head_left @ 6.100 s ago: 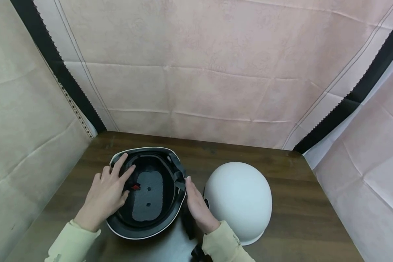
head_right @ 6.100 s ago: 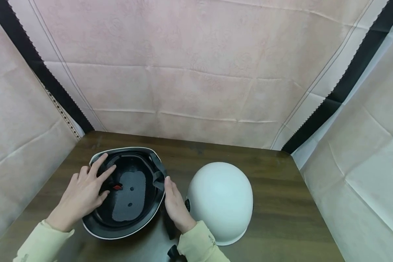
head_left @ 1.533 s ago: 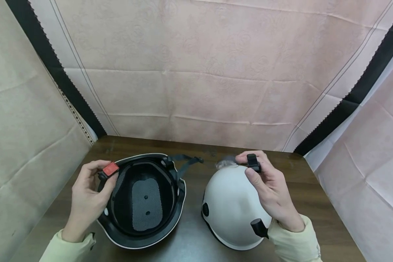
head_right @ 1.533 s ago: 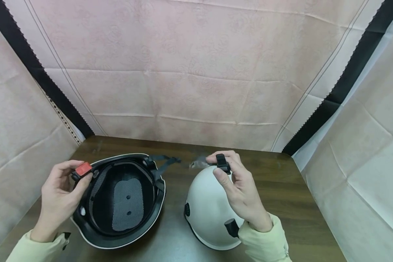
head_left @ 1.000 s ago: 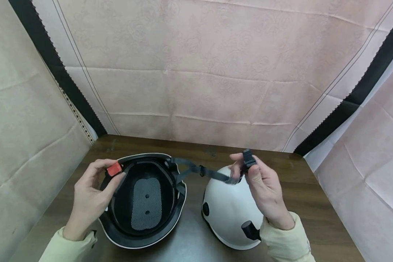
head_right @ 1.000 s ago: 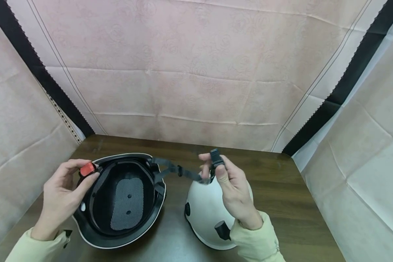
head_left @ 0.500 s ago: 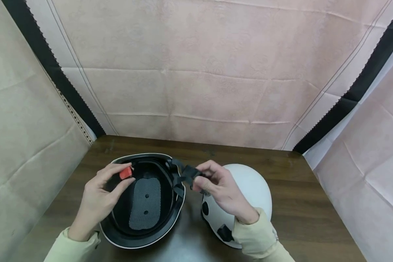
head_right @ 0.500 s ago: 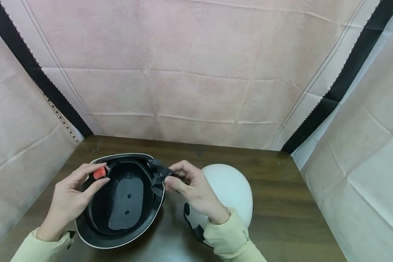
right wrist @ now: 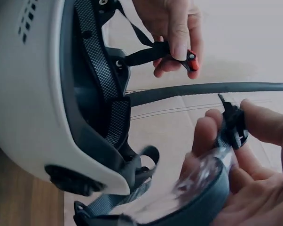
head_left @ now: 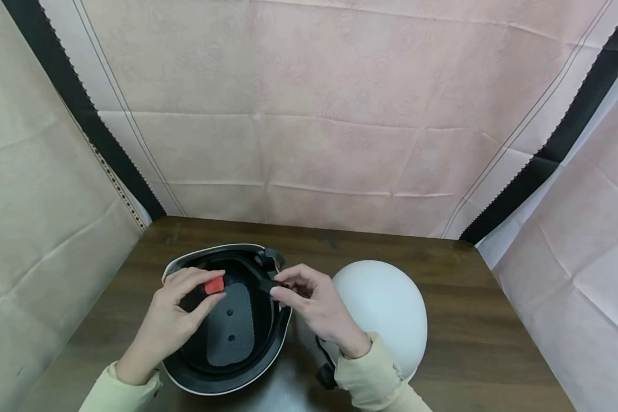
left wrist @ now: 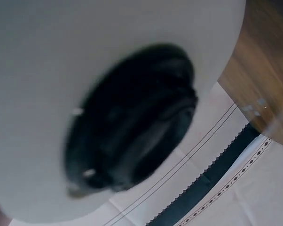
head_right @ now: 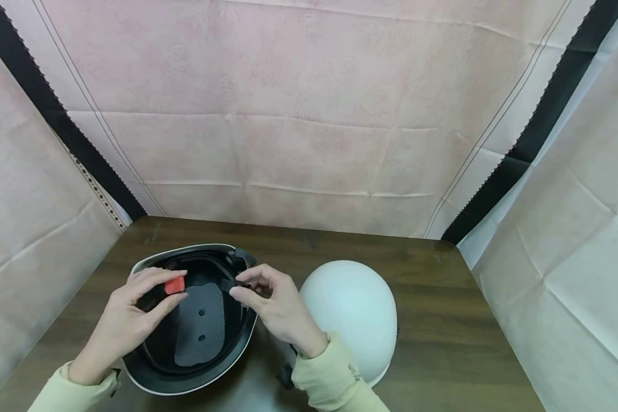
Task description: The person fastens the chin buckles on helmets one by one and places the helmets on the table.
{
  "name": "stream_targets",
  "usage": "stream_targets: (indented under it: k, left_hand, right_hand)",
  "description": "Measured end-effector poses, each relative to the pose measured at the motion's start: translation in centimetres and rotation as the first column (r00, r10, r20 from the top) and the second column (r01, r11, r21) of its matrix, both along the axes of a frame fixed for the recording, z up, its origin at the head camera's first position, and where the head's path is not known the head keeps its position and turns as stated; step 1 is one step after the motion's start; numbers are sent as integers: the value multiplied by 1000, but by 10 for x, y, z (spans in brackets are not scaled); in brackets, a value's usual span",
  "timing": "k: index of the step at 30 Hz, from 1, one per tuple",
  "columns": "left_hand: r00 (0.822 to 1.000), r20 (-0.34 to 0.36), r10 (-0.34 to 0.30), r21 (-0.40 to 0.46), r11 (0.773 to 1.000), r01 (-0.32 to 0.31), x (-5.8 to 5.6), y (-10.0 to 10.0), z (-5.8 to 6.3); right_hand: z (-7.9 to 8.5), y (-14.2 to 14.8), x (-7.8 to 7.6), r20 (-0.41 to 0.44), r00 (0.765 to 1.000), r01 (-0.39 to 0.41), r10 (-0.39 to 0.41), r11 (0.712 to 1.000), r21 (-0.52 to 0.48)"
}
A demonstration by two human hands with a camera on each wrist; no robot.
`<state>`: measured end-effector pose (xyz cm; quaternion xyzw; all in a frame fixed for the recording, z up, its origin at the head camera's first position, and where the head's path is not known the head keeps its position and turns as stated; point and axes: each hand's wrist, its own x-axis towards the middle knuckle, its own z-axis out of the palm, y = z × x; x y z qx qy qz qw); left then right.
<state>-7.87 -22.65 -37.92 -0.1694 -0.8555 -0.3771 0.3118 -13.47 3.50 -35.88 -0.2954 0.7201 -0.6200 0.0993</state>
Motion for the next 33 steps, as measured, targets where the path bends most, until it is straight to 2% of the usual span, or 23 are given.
stream_targets:
  k: [8, 22, 27, 30, 33]
  left_hand:
    - [999, 5, -35, -50, 998, 35, -3, 3, -8]
    - [998, 33, -55, -77, 995, 58, -2, 4, -9]
    - [999, 14, -49, -79, 996, 50, -2, 3, -10]
    - [999, 7, -48, -84, 995, 48, -2, 1, -9]
    - [997, 33, -69, -87, 994, 71, -2, 0, -9]
  right_hand:
    - [-8, -19, 5, -57, 998, 50, -42, 985, 165]
    - [-15, -32, 7, -63, 998, 19, -6, 981, 193]
    - [-15, -32, 9, -75, 997, 8, 8, 978, 210]
    - [-14, -33, 10, -74, 997, 19, -3, 976, 216]
    - [-13, -34, 11, -71, 997, 29, -14, 977, 212]
